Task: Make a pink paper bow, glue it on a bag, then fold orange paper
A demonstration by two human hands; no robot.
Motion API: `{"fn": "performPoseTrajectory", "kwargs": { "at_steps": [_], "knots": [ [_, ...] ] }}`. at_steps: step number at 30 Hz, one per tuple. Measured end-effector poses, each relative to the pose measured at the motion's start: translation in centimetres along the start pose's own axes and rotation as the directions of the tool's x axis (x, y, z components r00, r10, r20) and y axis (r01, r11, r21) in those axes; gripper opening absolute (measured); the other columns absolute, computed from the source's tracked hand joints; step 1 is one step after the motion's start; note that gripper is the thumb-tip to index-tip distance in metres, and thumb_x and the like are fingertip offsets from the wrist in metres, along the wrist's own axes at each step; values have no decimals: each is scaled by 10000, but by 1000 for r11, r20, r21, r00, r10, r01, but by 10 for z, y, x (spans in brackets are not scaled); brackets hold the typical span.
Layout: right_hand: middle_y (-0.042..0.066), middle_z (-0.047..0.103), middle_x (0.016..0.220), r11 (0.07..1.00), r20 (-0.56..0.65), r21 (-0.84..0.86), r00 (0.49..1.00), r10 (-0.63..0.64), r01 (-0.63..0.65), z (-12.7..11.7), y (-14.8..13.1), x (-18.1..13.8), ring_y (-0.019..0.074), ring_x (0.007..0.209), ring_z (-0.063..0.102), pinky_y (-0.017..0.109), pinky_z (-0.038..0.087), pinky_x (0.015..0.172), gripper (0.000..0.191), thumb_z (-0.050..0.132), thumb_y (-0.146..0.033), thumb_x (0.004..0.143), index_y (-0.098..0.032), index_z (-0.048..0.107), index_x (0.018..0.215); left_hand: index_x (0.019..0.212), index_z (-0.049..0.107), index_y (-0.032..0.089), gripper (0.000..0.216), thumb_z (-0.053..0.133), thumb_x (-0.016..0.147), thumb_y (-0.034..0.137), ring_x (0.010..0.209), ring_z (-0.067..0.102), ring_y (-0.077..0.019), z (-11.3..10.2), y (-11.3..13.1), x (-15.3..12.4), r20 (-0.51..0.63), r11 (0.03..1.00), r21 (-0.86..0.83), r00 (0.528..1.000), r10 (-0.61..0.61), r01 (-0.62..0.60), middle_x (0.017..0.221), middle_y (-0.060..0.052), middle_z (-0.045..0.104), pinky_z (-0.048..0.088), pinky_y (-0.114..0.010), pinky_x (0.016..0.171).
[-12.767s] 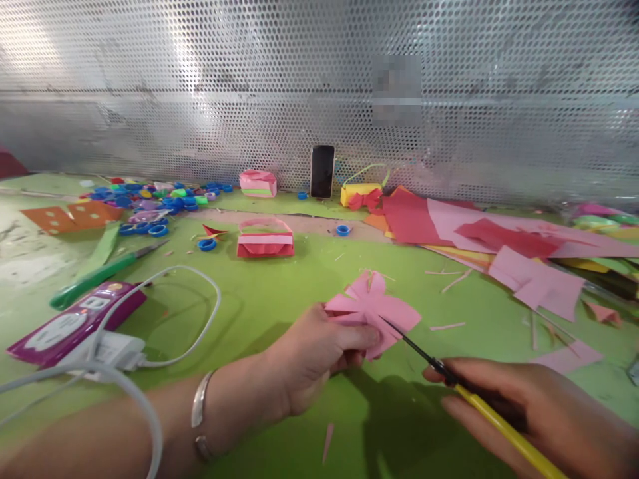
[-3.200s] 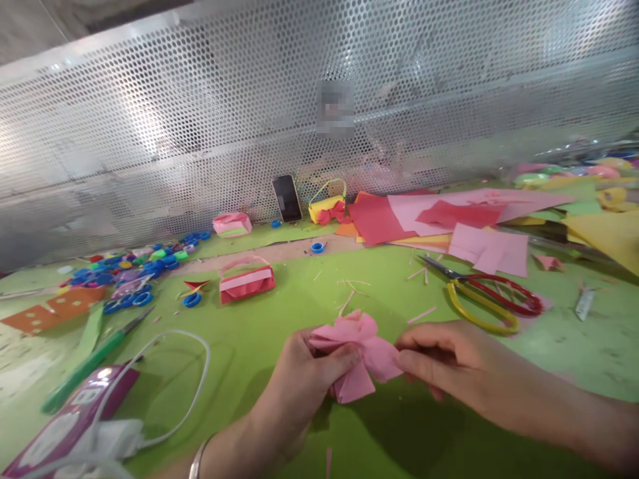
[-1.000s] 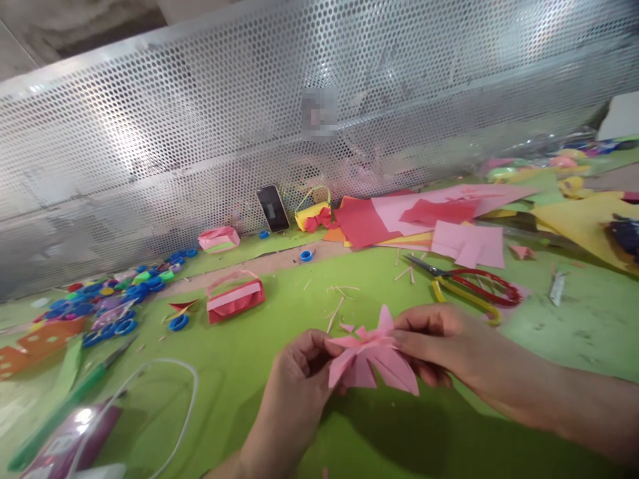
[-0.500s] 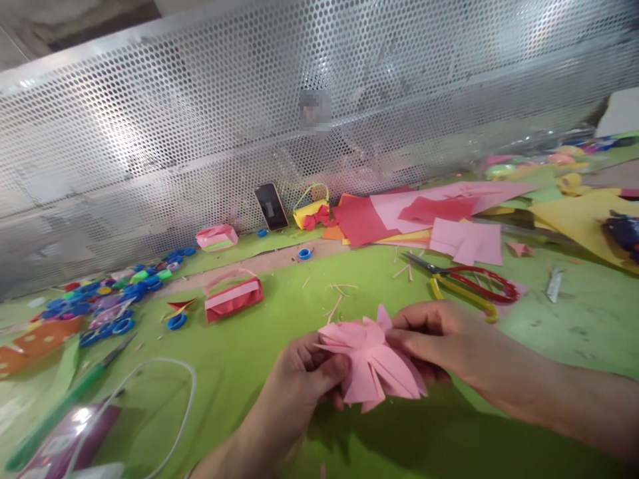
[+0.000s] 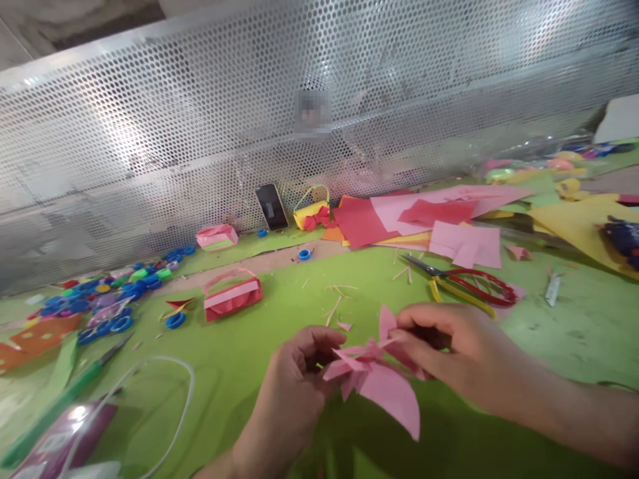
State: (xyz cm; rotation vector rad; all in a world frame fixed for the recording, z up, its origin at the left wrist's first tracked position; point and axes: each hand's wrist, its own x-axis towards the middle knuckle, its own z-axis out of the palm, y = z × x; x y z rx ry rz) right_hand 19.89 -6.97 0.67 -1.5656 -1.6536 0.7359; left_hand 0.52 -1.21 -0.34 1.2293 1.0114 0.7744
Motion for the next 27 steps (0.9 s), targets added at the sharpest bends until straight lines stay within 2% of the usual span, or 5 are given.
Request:
{"fn": "performPoseTrajectory", "kwargs": {
  "at_steps": [5,18,21,24,27],
  "knots": [
    [-8,525,511,1000,-42,-28,999,-9,8,0,1,1,111,478,473,233,344,446,322,448,-392,837,-210,496,576,694,638,152,300,860,493,163,534,535,-80,2,2,-2,14,1000,16,1000,-20,19,585,28,635,399,-168,508],
    [-31,515,491,949,81,262,984,157,-173,-2,3,2,96,454,463,224,317,433,308,504,-412,864,-212,490,630,666,610,173,251,835,601,263,542,552,-104,2,8,-7,38,995,63,996,76,-78,601,13,639,444,-198,523],
    [-32,505,490,934,115,291,977,182,-208,-2,2,3,86,440,438,213,291,408,312,522,-413,858,-209,497,624,671,656,185,140,793,661,214,576,566,-116,-2,3,-8,44,960,191,978,202,-207,641,0,655,441,-200,537],
    [-35,510,507,916,149,326,969,196,-235,-3,1,3,77,437,421,205,287,403,302,558,-408,839,-204,509,621,704,724,221,67,722,736,162,614,591,-125,-6,2,-9,101,846,329,907,409,-419,688,-8,673,451,-203,565],
    [-42,506,509,896,192,341,954,230,-285,-3,0,2,79,434,425,204,303,408,263,568,-391,822,-203,530,642,787,765,253,120,723,750,146,648,619,-139,-7,6,-12,151,744,440,858,491,-503,730,-16,696,467,-214,594]
  ]
}}
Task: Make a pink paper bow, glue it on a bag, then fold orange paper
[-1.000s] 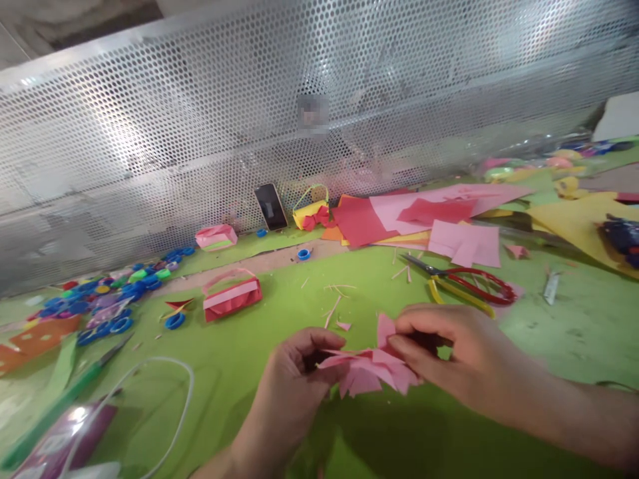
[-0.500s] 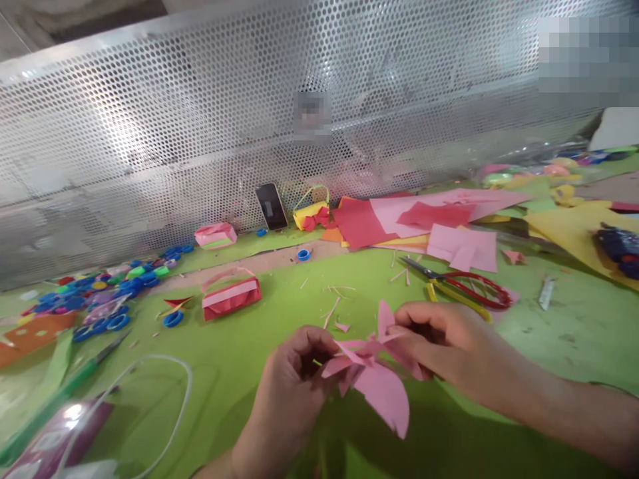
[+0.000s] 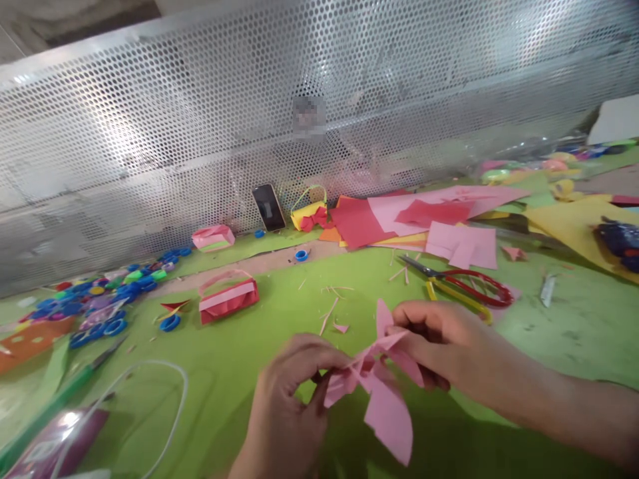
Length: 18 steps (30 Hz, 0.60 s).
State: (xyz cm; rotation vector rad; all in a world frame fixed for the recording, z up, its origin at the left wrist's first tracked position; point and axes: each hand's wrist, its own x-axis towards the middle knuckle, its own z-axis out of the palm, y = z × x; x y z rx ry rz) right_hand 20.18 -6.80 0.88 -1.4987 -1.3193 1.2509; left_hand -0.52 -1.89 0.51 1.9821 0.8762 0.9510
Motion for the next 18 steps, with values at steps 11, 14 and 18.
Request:
{"fn": "performPoseTrajectory", "kwargs": {
  "at_steps": [11,14,18],
  "knots": [
    [-39,500,532,974,-32,223,999,42,-33,2,3,5,77,467,442,217,304,427,254,537,-334,820,-193,509,610,998,757,322,444,696,724,-22,760,698,-205,-7,14,-8,107,935,93,937,333,-343,823,-13,776,520,-321,780],
    [-41,486,541,972,-69,234,997,39,-22,1,1,5,75,473,428,232,315,456,260,546,-321,810,-196,479,592,1152,711,336,549,710,729,-15,800,709,-215,-11,14,-7,198,907,92,900,388,-411,886,-31,781,523,-322,817],
    [-38,482,537,973,-124,230,992,29,0,0,0,6,82,478,430,246,322,470,266,557,-349,789,-198,483,583,1084,748,314,412,691,769,54,812,688,-228,-12,13,-4,317,923,55,883,345,-381,871,-61,760,522,-317,796]
  ]
}}
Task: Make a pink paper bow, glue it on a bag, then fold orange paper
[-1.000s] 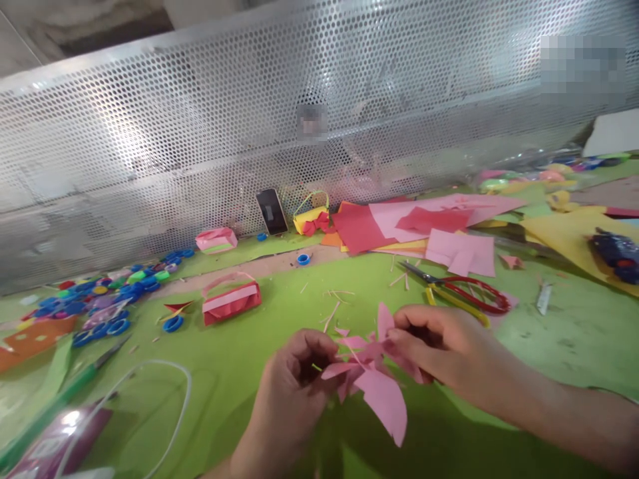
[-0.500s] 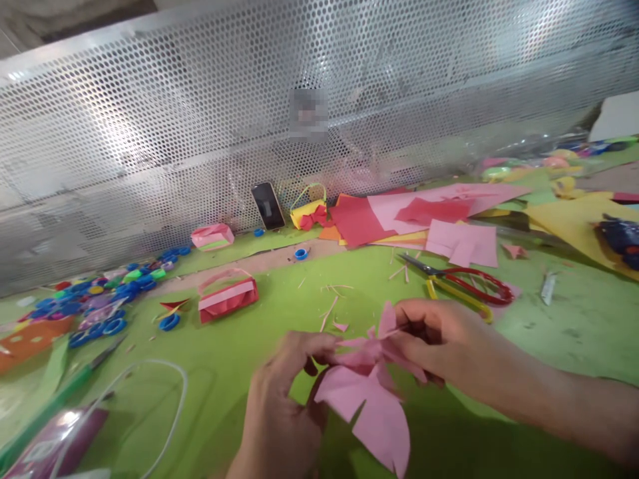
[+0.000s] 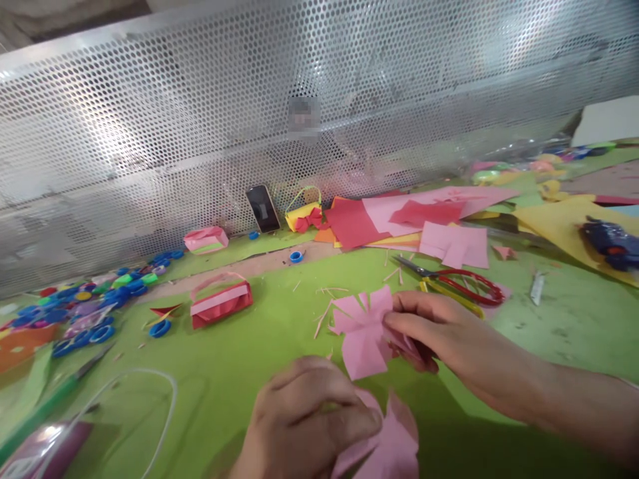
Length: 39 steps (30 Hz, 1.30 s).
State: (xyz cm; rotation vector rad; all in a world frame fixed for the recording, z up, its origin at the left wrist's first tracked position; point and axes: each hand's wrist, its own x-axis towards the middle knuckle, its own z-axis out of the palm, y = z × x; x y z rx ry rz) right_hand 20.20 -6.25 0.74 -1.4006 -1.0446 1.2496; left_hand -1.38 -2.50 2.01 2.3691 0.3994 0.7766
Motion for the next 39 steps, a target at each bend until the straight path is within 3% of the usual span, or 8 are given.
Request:
{"fn": "performPoseTrajectory", "kwargs": {
  "at_steps": [9,16,19,22,26,32,36,39],
  "knots": [
    [-48,436,525,935,-65,-351,994,-89,61,-14,-1,13,90,491,384,249,290,466,245,509,-349,797,-207,465,602,597,649,202,193,564,767,168,678,604,-168,4,-4,3,-59,864,-358,915,-400,355,710,-49,658,456,-272,669],
    [-4,512,562,776,-202,-630,960,-195,25,-59,-5,45,142,544,459,284,317,526,172,588,-310,734,-207,571,597,671,652,168,113,620,586,101,659,580,-128,7,-13,7,79,381,-708,603,-794,595,699,-21,664,426,-208,595],
    [104,634,867,692,-277,-721,904,-326,29,-64,-6,49,241,753,548,340,380,621,218,629,-320,713,-190,676,882,719,645,154,81,681,649,172,592,592,-129,8,-13,8,158,229,-762,518,-841,606,663,-29,657,450,-200,502],
    [140,612,1092,666,-143,-726,908,-393,174,-48,-8,30,262,842,564,363,435,672,540,644,-462,717,-189,628,1184,743,652,138,178,758,656,251,541,559,-120,8,-12,10,177,206,-784,529,-830,586,625,-16,617,460,-190,402],
    [107,660,1054,816,184,-495,954,-235,297,-12,-6,-4,242,815,611,335,496,658,730,725,-591,643,-215,595,1254,825,695,113,328,834,604,312,566,542,-106,11,-6,13,160,223,-795,549,-821,564,715,-28,629,500,-191,388],
    [-2,597,661,923,172,-366,983,-58,119,12,4,-6,129,602,518,247,368,531,204,544,-373,842,-204,617,753,847,698,124,357,809,680,419,482,480,-54,15,-6,8,204,309,-710,605,-770,633,659,-7,617,406,-153,420],
    [-6,618,717,967,239,-248,971,13,48,13,6,-6,109,627,533,216,388,544,147,576,-319,832,-194,605,760,765,721,143,290,818,671,400,650,556,-104,18,-8,9,116,470,-655,694,-711,591,734,-31,655,437,-190,578],
    [-2,630,729,971,268,-212,962,-49,109,10,10,-9,119,627,579,215,455,548,188,542,-383,895,-203,595,889,634,690,141,304,800,680,421,615,525,-99,19,-7,12,114,441,-671,671,-733,596,676,-18,635,401,-203,572]
  ]
}}
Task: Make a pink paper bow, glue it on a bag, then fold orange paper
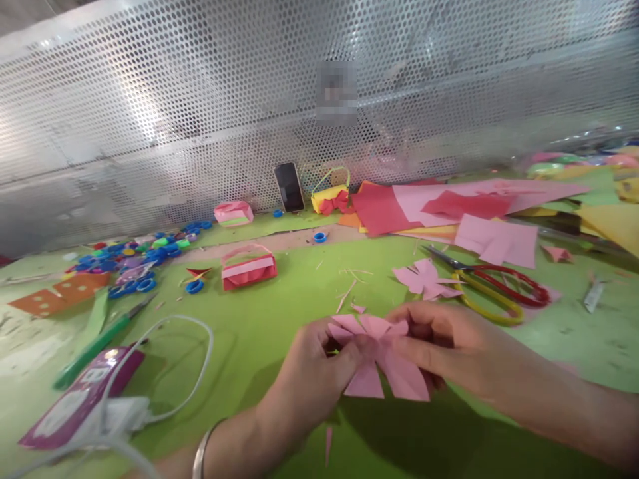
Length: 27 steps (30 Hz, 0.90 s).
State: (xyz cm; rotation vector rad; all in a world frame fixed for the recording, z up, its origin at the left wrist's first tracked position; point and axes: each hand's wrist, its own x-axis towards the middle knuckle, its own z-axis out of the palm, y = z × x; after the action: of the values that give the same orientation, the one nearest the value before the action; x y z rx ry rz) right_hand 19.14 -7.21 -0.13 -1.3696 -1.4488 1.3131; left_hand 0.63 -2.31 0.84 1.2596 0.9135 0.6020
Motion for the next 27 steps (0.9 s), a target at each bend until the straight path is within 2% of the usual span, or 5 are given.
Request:
{"fn": "performPoseTrajectory", "kwargs": {
  "at_steps": [3,7,9,15,27],
  "knots": [
    [-11,644,767,934,-132,-258,948,-288,248,-6,6,-2,117,631,608,213,490,562,153,457,-341,971,-250,545,1057,689,704,136,351,788,676,478,541,484,-79,-1,-1,1,-1,990,-101,995,-102,101,607,3,615,344,-197,524],
    [42,582,1075,452,67,-709,689,-721,541,-15,12,-1,146,875,594,259,505,715,287,467,-81,894,-293,584,1048,679,698,129,372,800,660,485,540,483,-73,-4,-4,3,1,984,-152,995,-97,96,574,12,600,339,-191,525],
    [63,493,1192,366,119,-752,659,-743,548,-17,13,0,158,926,544,292,502,755,339,456,-44,877,-299,616,1035,693,703,132,379,810,641,491,605,539,-101,-5,-5,4,25,980,-181,996,-83,86,606,-2,625,383,-205,574],
    [49,464,1224,440,99,-700,686,-721,563,-15,13,-3,156,897,521,299,518,739,168,551,-189,908,-298,678,896,686,700,125,343,807,652,449,544,477,-65,-2,-3,3,-5,985,-146,996,-90,89,622,5,625,341,-192,534],
    [17,691,929,840,-64,-404,905,-420,361,-3,8,1,171,993,658,240,556,778,163,590,-349,898,-270,680,787,743,695,110,63,684,682,125,569,545,-75,-1,-5,3,94,993,-63,991,-94,100,671,-13,656,404,-182,553]
  ]
}}
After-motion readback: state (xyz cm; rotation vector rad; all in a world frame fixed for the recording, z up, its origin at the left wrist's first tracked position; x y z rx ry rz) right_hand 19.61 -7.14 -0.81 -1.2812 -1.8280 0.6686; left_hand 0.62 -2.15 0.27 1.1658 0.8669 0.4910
